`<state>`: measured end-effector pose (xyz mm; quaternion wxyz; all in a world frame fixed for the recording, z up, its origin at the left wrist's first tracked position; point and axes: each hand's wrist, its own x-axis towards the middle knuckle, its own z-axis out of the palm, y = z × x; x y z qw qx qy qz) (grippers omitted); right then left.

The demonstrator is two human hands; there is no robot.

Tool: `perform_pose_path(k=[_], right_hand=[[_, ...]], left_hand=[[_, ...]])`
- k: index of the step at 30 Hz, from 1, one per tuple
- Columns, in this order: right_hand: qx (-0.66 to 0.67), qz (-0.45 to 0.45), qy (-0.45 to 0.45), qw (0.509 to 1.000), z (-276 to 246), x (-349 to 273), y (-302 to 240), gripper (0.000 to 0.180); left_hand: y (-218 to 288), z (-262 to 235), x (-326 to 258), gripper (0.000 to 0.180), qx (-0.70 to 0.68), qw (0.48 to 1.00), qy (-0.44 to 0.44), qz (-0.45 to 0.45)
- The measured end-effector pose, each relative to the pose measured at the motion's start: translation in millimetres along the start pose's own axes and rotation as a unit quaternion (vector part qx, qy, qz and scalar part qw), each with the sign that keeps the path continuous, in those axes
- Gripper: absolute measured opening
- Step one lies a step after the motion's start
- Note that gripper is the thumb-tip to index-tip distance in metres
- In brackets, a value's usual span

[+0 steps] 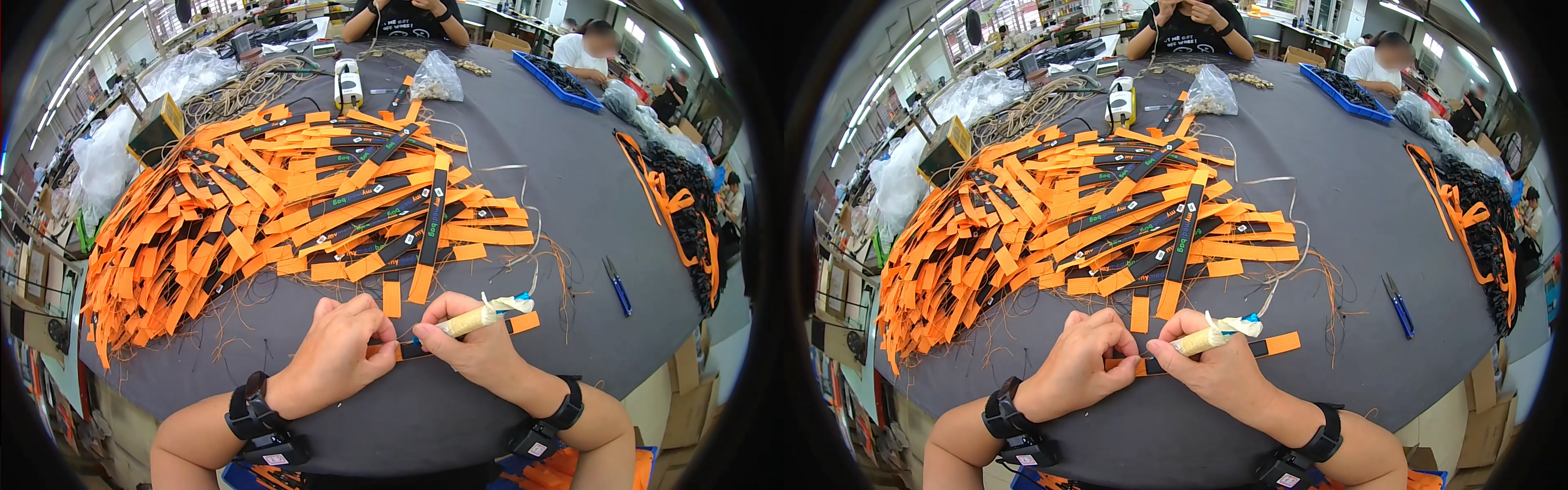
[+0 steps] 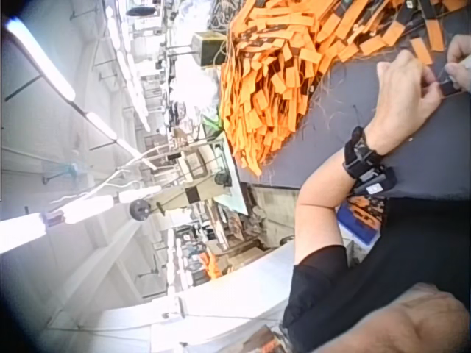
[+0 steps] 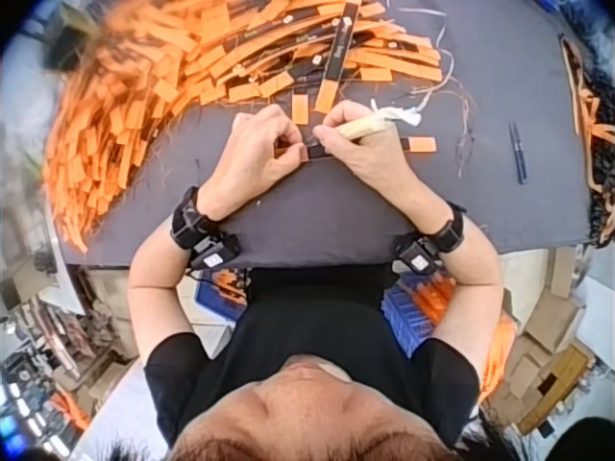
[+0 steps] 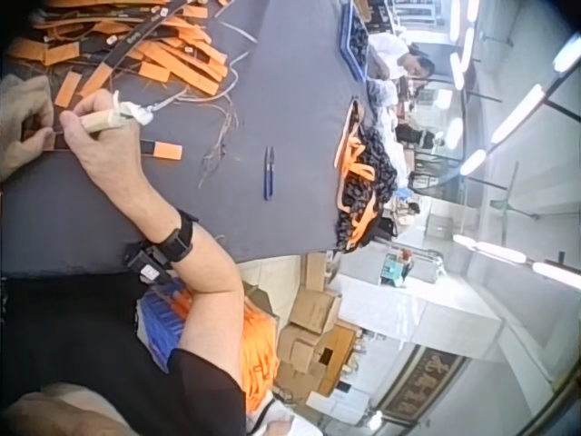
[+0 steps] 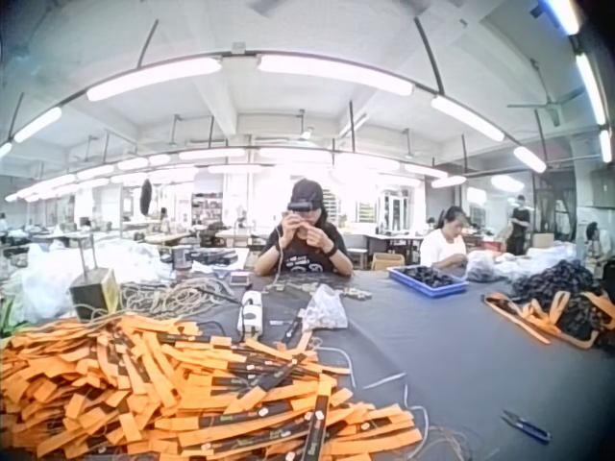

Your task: The person assembles orange lanyards by applying glue to the ends of the straps and attaching small black components. They repeatedly pick up lanyards from a pile, apply glue, attach the components, and place the finished items into a blue bin.

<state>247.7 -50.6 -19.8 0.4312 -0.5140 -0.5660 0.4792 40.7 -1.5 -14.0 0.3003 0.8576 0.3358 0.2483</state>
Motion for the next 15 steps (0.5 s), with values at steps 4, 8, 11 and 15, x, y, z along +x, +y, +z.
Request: perform_pose_path(k=[4,8,11,15], right_hand=[[-0.006,-0.004,0.0,1.0,0.2,0.4,-0.7,0.017],[-0.011,-0.002,0.004,1.0,0.4,0.0,-0.1,0.017],[-0.011,0.002,0.004,1.0,1.0,0.2,-1.4,0.017],[0.004,-0.008,0.02,1.0,1.3,1.3,2.1,0.015]], left_hand=[[0.0,0.2,0.5,0.013,-0.007,1.0,-0.001,-0.002],[0.2,0.5,0.6,0.013,-0.013,1.0,0.004,0.001],[-1.1,0.9,-0.4,0.013,-0.013,1.0,0.011,0.001],[-3.4,-5.2,1.7,0.013,0.047,0.997,0.051,0.012]])
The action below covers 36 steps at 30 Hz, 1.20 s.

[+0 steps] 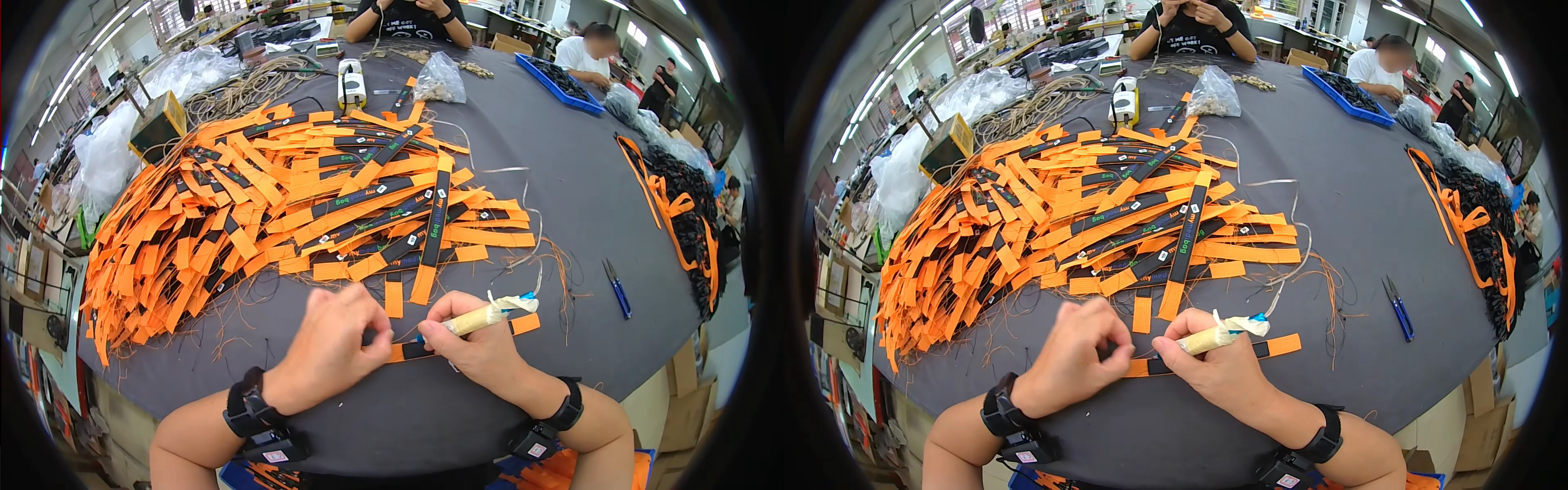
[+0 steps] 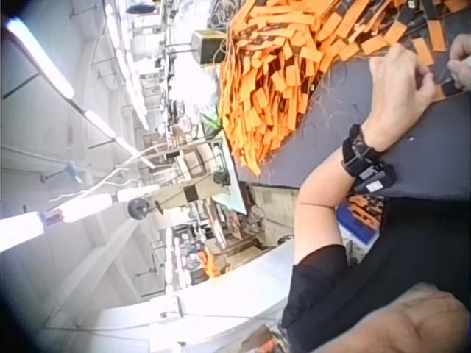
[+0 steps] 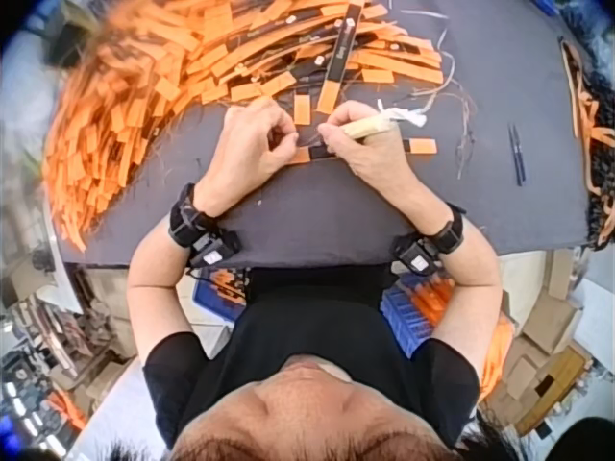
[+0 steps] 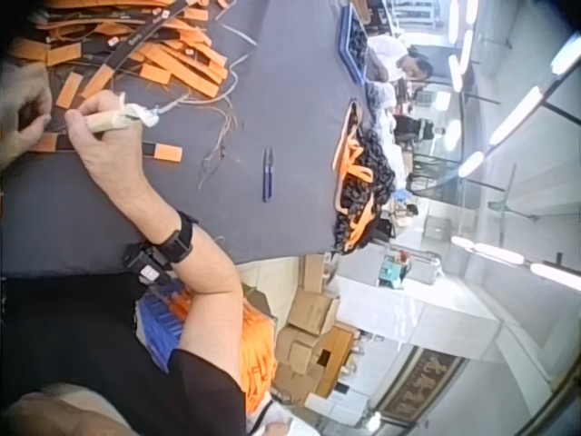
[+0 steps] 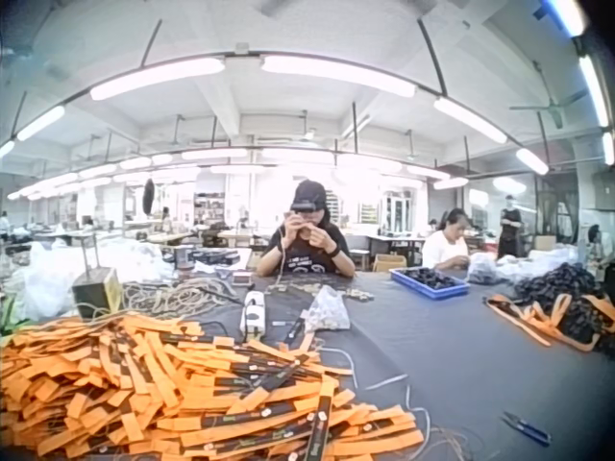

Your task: The person assembles orange lanyards by applying glue to the ends of the straps and attaching small black components. They repeatedly pick up lanyards from a pile, apply glue, attach the components, and place the finished items into a blue bin.

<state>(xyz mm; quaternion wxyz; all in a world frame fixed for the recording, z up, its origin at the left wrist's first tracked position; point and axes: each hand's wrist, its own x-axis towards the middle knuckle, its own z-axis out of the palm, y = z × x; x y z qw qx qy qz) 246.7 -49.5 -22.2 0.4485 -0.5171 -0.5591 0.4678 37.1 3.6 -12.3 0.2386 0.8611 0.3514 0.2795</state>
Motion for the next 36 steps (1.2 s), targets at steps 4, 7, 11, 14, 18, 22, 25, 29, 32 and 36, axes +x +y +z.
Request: perform_pose_path(k=[4,7,11,14,18,22,25,29,32,36], right_hand=[[0.05,0.021,0.024,0.998,-1,-2,-2,0.013],[0.017,0.027,-0.011,0.999,-5,-1,-2,0.011],[0.001,0.013,-0.016,1.0,-3,-1,-1,0.013],[0.017,-0.001,-0.012,1.0,1,-2,-1,0.015],[0.002,-0.01,-0.019,1.0,0,-2,-1,0.015],[-0.014,-0.022,-0.024,0.999,-1,-2,0,0.014],[-0.011,-0.027,-0.023,0.999,-1,-1,1,0.015],[-0.013,-0.027,-0.023,0.999,-1,-1,1,0.014],[-0.012,-0.028,-0.022,0.999,-1,-1,2,0.014],[-0.01,-0.027,-0.023,0.999,0,-1,1,0.014]], left_hand=[[1,-18,3,0.015,0.11,0.993,0.031,0.003],[11,-24,-3,0.019,0.074,0.996,-0.053,0.019],[19,-15,-7,0.021,0.043,0.99,-0.135,0.023],[16,-10,-7,0.016,0.048,0.99,-0.131,0.029],[15,-7,-6,0.011,0.035,0.993,-0.11,0.032],[13,-4,-5,0.01,0.018,0.995,-0.084,0.042],[13,-3,-5,0.01,0.01,0.996,-0.079,0.043],[13,-3,-4,0.01,0.005,0.996,-0.079,0.039],[13,-3,-4,0.01,0.0,0.996,-0.079,0.036],[12,-3,-4,0.01,-0.007,0.996,-0.08,0.033]])
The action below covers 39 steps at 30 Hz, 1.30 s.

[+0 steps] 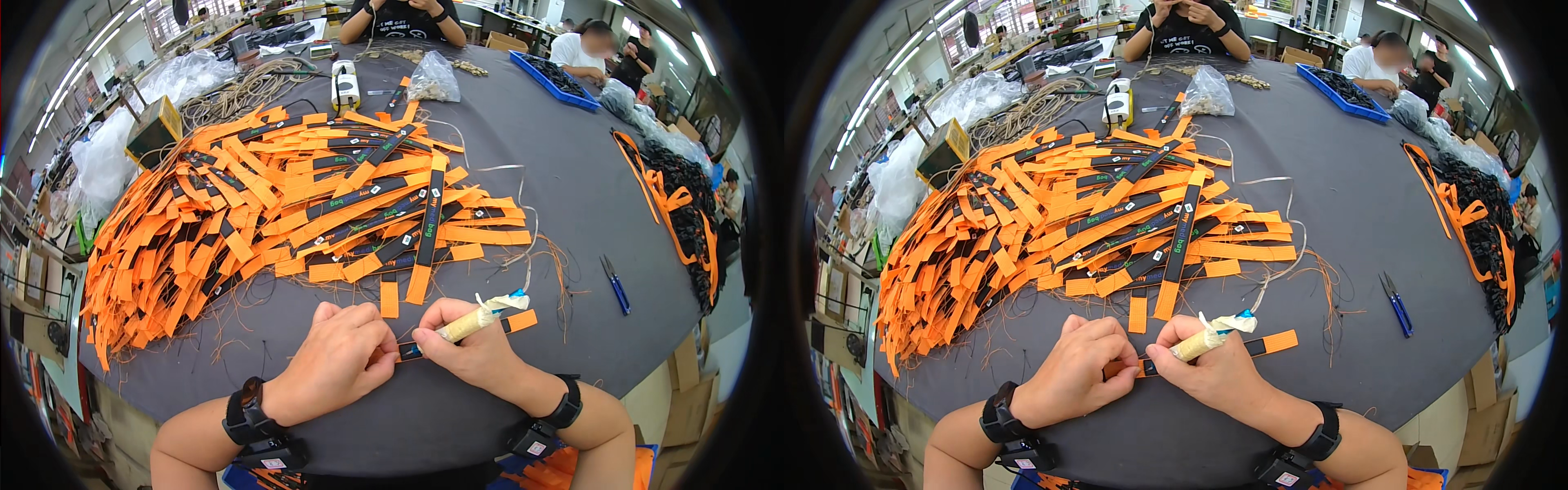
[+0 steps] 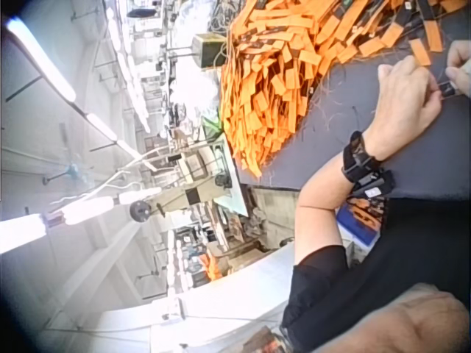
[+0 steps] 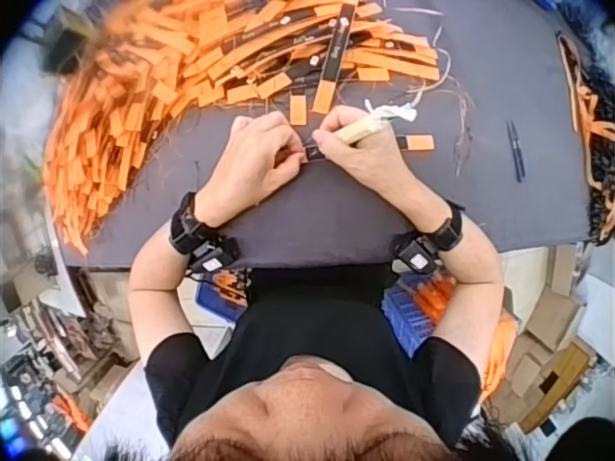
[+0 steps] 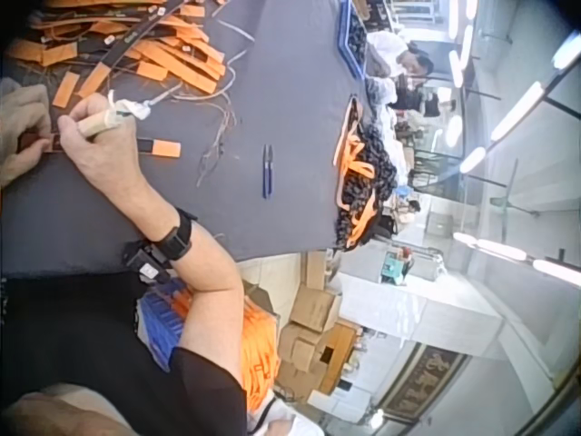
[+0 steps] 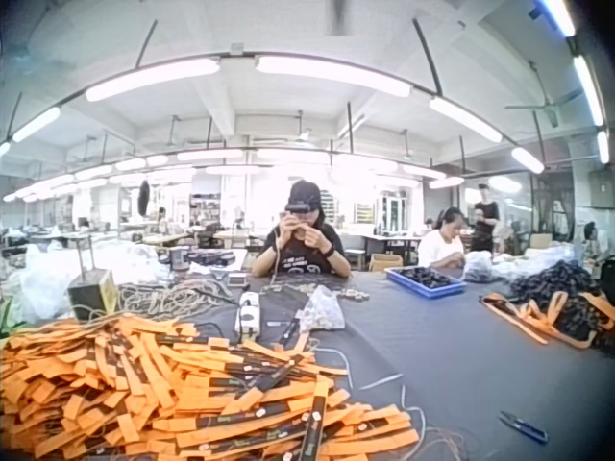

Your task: The person assembles orange lanyards by applying glue to the ends of the straps and attaching small black components. They repeatedly pick up lanyards from a pile, apply glue, attach the components, and place the finished items into a blue bin.

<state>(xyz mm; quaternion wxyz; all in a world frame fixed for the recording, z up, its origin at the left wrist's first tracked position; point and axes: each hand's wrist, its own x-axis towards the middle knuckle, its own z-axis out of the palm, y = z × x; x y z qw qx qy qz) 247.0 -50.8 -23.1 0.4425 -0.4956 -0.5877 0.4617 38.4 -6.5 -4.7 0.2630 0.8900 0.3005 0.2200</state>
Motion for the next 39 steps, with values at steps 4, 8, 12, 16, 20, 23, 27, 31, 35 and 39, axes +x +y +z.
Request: perform_pose_path(k=[4,8,12,16,20,23,27,31,35,39], right_hand=[[0.004,0.008,-0.003,1.0,-1,0,0,0.014],[-0.002,0.005,0.0,1.0,-1,0,0,0.014],[-0.002,0.015,-0.002,1.0,-1,0,-2,0.014],[0.003,0.028,-0.006,1.0,-1,0,-3,0.015],[0.032,0.034,0.003,0.999,-1,1,-4,0.015],[0.137,0.084,0.029,0.987,-5,2,-7,0.013],[0.296,0.081,0.079,0.948,-18,9,-5,0.015],[0.352,0.017,0.14,0.925,-51,14,-17,0.02],[0.408,-0.033,0.204,0.889,-93,16,-22,0.023],[0.474,-0.038,0.229,0.85,-122,14,-21,0.019]], left_hand=[[0,0,0,0.01,-0.009,1.0,0.0,0.0],[-1,0,0,0.01,-0.014,1.0,0.0,-0.001],[-1,0,1,0.01,-0.019,1.0,-0.002,-0.003],[-2,1,1,0.009,-0.026,1.0,0.009,-0.004],[-8,-7,2,0.01,-0.002,0.999,0.048,-0.018],[-29,-24,7,0.014,0.093,0.988,0.116,-0.042],[-23,-29,5,0.031,0.187,0.969,0.156,-0.04],[15,-17,8,0.035,0.126,0.991,-0.018,0.033],[28,5,24,0.033,0.116,0.989,-0.083,0.044],[29,15,44,0.025,0.134,0.981,-0.141,0.026]])
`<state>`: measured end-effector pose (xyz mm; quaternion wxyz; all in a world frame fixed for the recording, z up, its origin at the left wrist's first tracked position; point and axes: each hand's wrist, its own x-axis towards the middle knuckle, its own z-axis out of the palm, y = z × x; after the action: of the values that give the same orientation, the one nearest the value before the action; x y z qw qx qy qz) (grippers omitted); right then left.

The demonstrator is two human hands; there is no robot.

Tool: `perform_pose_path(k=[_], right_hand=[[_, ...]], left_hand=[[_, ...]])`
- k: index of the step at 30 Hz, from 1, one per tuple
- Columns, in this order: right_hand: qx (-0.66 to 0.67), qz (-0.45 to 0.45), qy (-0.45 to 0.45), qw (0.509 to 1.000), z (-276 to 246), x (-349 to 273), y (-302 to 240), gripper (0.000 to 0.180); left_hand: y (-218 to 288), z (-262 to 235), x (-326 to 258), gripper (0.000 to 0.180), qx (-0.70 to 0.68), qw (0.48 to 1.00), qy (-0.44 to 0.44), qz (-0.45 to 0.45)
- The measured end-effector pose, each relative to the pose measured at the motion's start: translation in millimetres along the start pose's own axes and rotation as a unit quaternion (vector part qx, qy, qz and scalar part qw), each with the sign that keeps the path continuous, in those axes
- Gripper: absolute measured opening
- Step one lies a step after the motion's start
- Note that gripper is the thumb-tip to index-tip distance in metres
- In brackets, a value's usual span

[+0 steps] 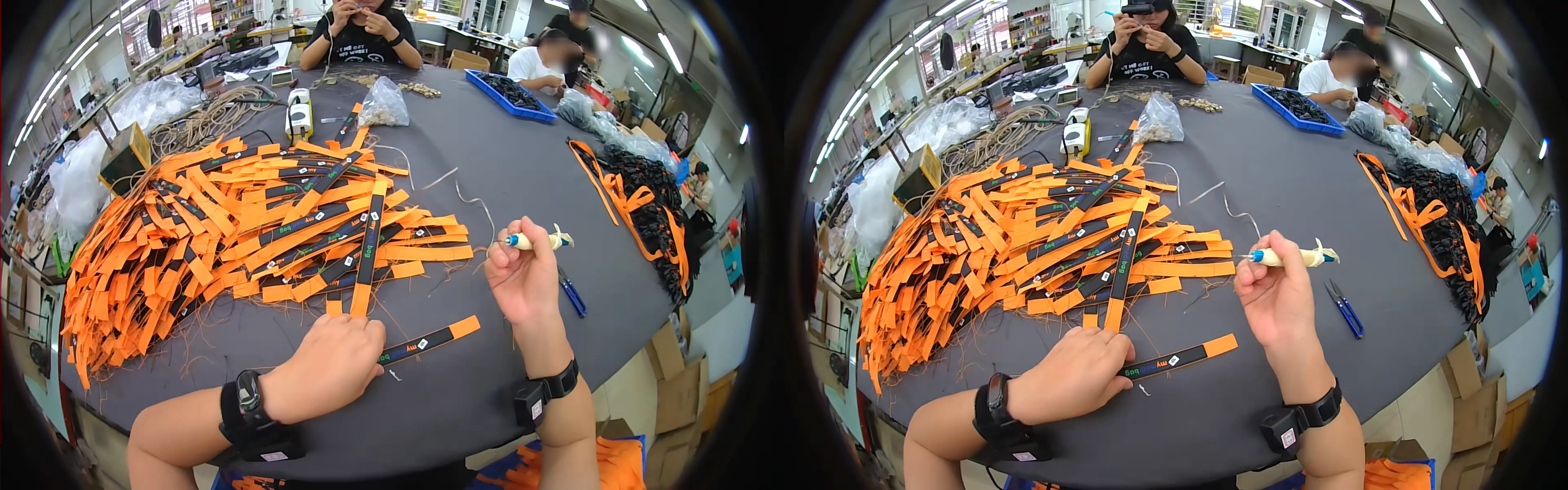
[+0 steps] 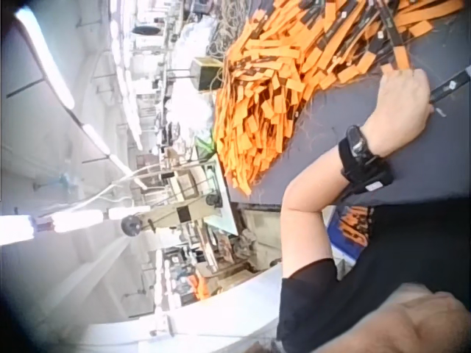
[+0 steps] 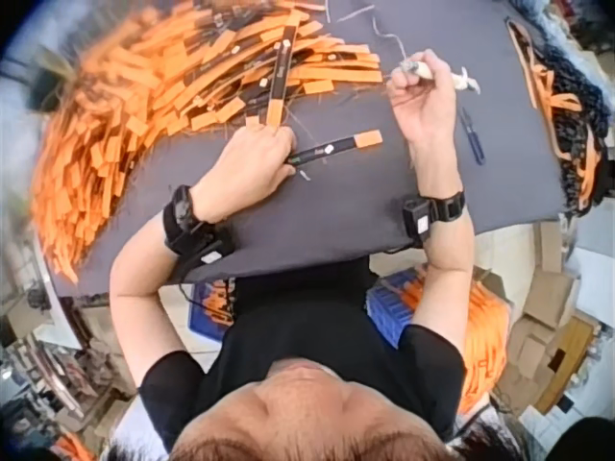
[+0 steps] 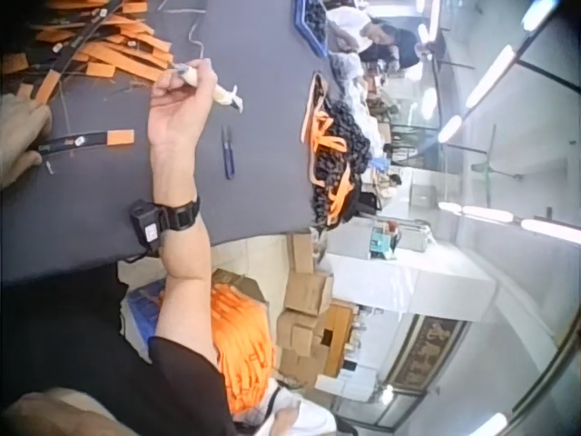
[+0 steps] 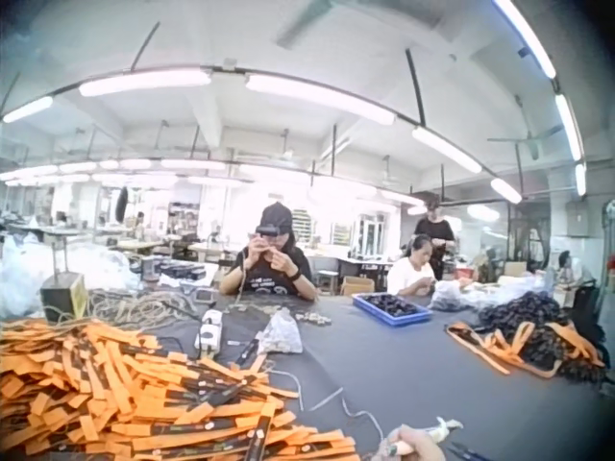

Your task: The person assembles orange lanyards by applying glue to the ends of the straps and attaching small black components. They repeatedly pick up lanyards from a pile, apply glue, attach the components, and place the finished items into a blue bin.

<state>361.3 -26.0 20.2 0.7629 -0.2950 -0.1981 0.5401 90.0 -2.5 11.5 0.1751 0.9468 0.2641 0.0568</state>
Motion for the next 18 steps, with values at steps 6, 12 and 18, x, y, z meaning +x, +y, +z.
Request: perform_pose_path(k=[6,12,18], right_hand=[[0.044,0.0,-0.028,0.999,-11,10,-9,0.016],[0.025,-0.025,-0.028,0.999,-3,2,-13,0.02],[0.017,0.002,-0.018,1.0,-1,-3,-9,0.02]], left_hand=[[19,9,-3,0.015,0.112,0.988,0.088,0.058],[35,-27,-79,0.022,0.009,0.998,0.056,0.036],[-18,-69,-187,0.023,0.042,0.959,0.186,-0.208]])
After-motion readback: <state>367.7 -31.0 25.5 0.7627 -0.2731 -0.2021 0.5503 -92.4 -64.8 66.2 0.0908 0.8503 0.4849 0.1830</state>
